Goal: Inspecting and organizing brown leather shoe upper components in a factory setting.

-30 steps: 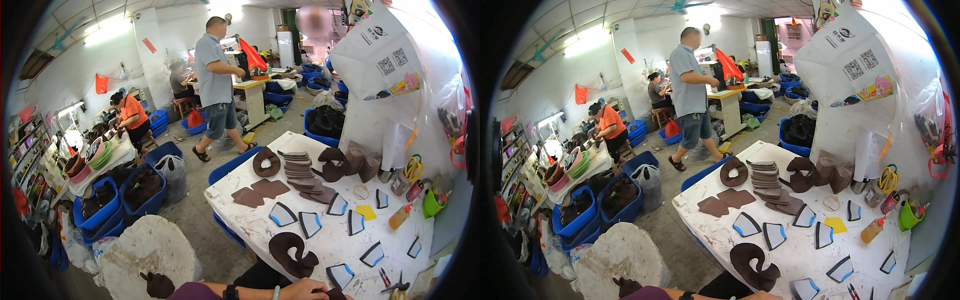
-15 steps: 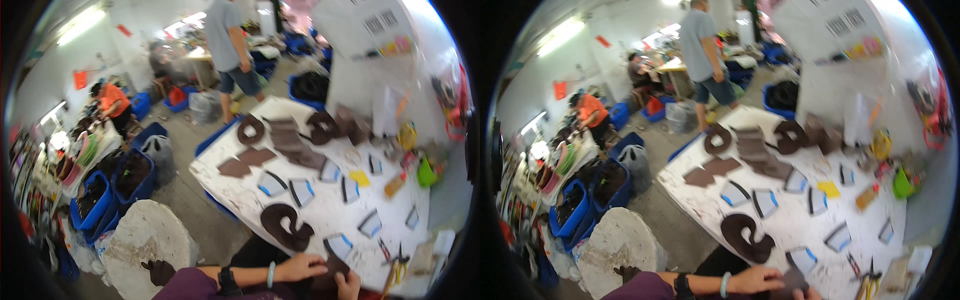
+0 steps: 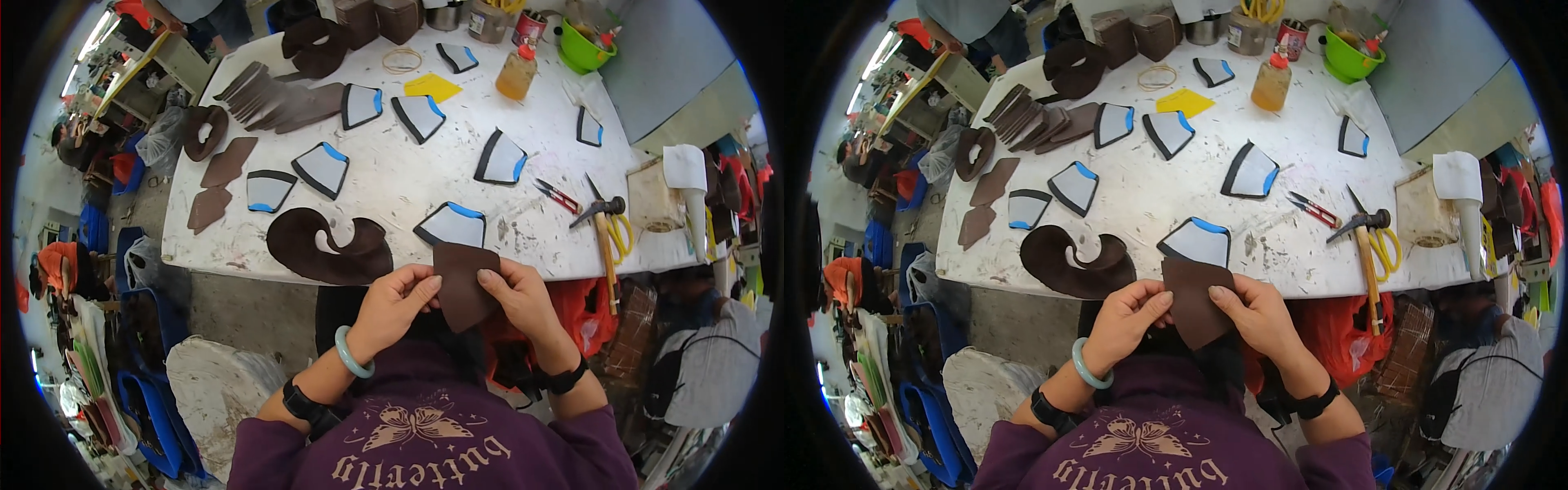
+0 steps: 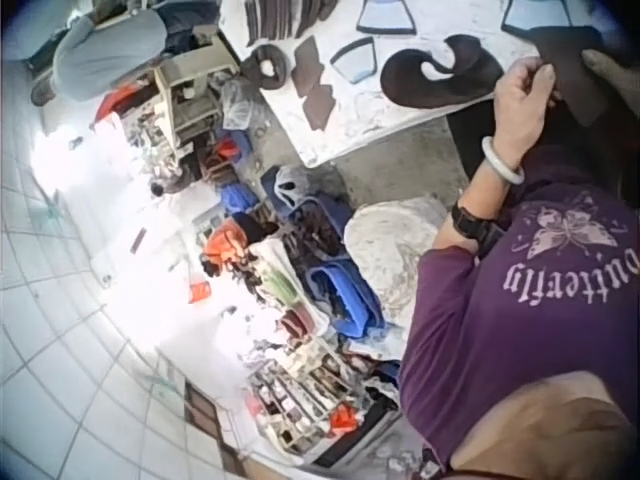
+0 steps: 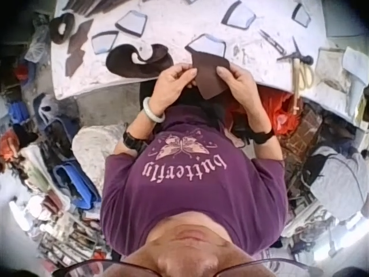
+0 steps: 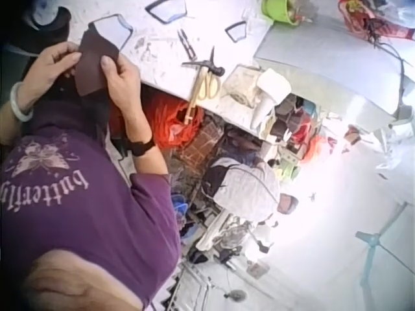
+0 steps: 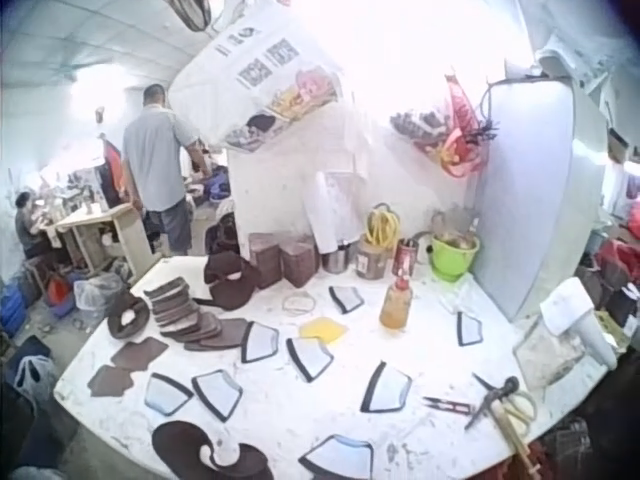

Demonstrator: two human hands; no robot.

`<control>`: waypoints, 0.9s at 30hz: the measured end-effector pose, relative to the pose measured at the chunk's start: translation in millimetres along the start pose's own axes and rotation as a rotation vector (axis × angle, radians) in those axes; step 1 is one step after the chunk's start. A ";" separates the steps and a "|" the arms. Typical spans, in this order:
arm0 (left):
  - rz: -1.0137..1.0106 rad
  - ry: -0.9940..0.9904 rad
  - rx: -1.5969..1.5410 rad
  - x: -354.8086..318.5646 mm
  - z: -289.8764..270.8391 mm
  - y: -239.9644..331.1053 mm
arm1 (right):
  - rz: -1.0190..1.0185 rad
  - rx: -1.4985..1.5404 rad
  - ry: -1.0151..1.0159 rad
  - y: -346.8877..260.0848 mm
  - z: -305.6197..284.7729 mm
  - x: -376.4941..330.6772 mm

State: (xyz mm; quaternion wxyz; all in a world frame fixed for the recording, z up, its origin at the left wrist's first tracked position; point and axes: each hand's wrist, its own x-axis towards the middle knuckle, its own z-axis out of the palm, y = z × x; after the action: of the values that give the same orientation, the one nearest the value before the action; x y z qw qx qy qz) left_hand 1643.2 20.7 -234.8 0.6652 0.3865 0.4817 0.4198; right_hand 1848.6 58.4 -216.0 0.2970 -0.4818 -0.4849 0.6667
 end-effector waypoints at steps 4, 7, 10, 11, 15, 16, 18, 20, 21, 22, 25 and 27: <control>-0.015 -0.010 -0.021 5.2 4.3 -2.6 | -0.034 0.062 -0.061 3.4 -8.2 -4.3; -0.037 -0.018 -0.019 8.3 8.9 -3.3 | 0.030 0.058 -0.035 9.3 -15.2 -4.1; 0.037 0.055 0.136 11.9 11.2 -6.2 | 0.078 0.106 -0.011 13.2 -28.0 -7.0; 0.203 0.089 0.413 13.5 9.5 -7.6 | 0.070 0.103 -0.003 14.2 -32.7 -8.7; 0.650 0.230 0.971 18.3 -6.3 -15.1 | 0.030 0.236 0.132 17.5 -52.6 -16.4; 0.661 0.230 0.984 17.5 -11.5 -16.1 | 0.015 0.264 0.179 18.0 -58.1 -18.5; 0.716 0.230 1.049 15.2 -20.9 -15.7 | 0.013 0.290 0.204 18.6 -68.0 -21.9; 0.691 0.237 1.094 12.5 -25.6 -12.6 | -0.004 0.300 0.236 18.8 -74.8 -23.8; 0.700 0.239 1.133 12.2 -25.8 -10.1 | -0.026 0.306 0.230 18.9 -76.8 -24.4; 0.712 0.250 1.159 13.2 -24.9 -6.9 | -0.026 0.306 0.234 18.8 -77.8 -24.3; 0.817 0.184 1.260 23.4 -10.0 -1.9 | -0.008 0.337 0.242 18.8 -77.1 -23.7; 0.920 0.141 1.313 37.3 2.3 -1.2 | -0.002 0.354 0.245 19.6 -74.7 -22.4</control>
State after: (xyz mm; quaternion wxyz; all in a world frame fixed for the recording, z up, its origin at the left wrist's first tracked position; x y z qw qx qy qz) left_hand 1652.5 54.8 -247.1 0.0305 0.8308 0.4637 0.3062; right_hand 1927.5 59.0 -231.3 0.4345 -0.4993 -0.3208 0.6775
